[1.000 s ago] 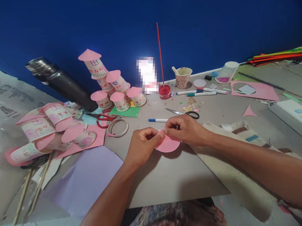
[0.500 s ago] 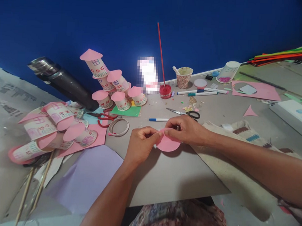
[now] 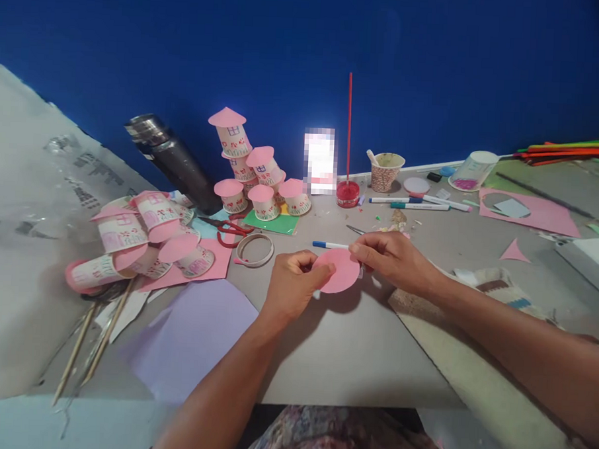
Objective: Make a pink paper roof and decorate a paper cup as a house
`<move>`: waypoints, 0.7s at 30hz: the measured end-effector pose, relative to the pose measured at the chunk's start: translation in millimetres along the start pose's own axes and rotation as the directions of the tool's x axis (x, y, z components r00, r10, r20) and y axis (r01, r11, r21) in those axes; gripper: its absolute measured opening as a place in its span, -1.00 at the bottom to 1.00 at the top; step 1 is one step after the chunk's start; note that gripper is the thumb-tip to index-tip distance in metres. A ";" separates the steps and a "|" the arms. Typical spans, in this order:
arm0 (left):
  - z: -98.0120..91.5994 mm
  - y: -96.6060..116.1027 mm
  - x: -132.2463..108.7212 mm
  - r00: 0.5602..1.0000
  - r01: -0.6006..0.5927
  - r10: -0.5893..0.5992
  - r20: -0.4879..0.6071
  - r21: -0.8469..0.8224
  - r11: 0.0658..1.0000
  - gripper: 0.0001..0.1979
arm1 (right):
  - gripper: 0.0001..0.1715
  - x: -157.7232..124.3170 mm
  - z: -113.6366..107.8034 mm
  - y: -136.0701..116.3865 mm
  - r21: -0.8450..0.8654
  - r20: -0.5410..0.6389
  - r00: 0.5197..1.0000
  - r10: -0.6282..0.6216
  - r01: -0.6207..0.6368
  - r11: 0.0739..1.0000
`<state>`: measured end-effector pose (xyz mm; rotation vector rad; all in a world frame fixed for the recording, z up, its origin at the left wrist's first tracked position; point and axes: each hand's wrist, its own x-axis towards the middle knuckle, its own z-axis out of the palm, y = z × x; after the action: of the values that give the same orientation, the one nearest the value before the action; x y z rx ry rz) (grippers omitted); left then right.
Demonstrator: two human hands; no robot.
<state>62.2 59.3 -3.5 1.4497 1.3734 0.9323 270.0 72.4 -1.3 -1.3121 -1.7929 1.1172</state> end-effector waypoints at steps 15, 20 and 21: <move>2.9 -8.1 -0.1 0.970 -0.239 0.244 -0.021 0.140 0.961 -0.74 | -0.59 -4.8 13.5 6.3 -0.329 -0.037 0.998 -0.056 0.041 0.944; 3.7 -10.8 -1.4 0.966 -0.258 0.253 0.053 0.132 0.957 -0.64 | -0.63 -4.9 14.3 6.2 -0.393 -0.019 0.996 -0.082 0.067 0.917; 3.6 -10.9 -1.6 0.970 -0.240 0.234 0.060 0.121 0.963 -0.68 | -0.62 -4.6 14.3 6.6 -0.403 -0.020 0.996 -0.083 0.068 0.913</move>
<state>62.0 57.0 -14.8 1.7511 1.2639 0.9689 261.7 65.2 -13.5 -1.4665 -2.1016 0.6945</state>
